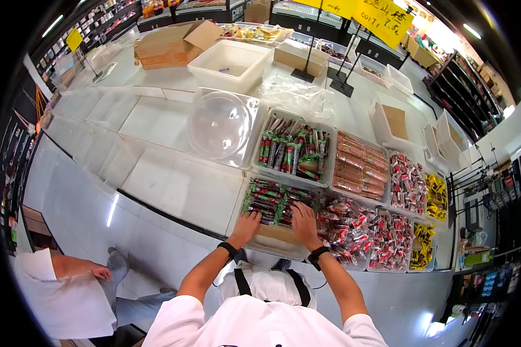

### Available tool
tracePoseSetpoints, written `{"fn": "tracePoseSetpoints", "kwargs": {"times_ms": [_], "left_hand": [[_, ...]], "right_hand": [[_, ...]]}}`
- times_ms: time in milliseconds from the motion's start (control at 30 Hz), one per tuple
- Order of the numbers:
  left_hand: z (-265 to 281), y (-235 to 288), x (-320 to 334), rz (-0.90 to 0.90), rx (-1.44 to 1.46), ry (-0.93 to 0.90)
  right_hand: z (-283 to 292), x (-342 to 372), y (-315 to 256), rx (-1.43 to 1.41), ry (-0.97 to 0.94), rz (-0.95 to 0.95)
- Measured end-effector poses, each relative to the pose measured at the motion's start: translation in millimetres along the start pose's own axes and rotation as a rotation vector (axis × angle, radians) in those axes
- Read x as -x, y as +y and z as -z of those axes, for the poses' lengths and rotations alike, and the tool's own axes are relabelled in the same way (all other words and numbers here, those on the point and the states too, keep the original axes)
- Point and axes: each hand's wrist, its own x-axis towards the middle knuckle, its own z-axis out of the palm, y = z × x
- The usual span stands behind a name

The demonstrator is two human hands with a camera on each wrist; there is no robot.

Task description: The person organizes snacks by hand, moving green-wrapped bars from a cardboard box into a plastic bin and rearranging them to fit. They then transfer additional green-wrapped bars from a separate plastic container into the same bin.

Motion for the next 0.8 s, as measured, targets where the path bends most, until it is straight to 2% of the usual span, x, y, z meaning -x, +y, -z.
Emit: {"fn": "tracePoseSetpoints", "kwargs": {"times_ms": [67, 133, 200, 300, 400, 500, 533, 667, 800], "left_hand": [[5.8, -1.3, -2.6, -0.034, 0.020, 0.007], [10.1, 4.5, -5.6, -0.069, 0.042, 0.011], [25.2, 13.6, -10.9, -0.163, 0.090, 0.244], [46.1, 33.7, -34.5, -0.230, 0.136, 0.226], [27.5, 52.1, -65.4, -0.219, 0.100, 0.183], [16.4, 70.3, -81.9, -0.228, 0.107, 0.107], [12.5, 76.0, -84.0, -0.214, 0.139, 0.218], [2.0, 83.0, -89.1, -0.170, 0.152, 0.140], [8.6, 77.5, -74.5, -0.198, 0.315, 0.193]], "right_hand": [[8.5, 12.2, 10.8, 0.026, 0.097, -0.032], [17.3, 21.4, 19.4, 0.021, 0.095, -0.082], [23.5, 27.5, 26.1, 0.018, 0.089, -0.119], [18.2, 34.8, 34.1, 0.009, 0.029, -0.117], [11.0, 37.0, 37.0, 0.124, 0.038, -0.042], [12.1, 39.1, 33.0, 0.125, 0.049, -0.076], [12.3, 37.9, 32.6, 0.162, 0.035, -0.065], [4.2, 46.3, 44.3, 0.217, -0.046, -0.040], [5.8, 54.9, 55.7, 0.159, -0.063, -0.009]]}}
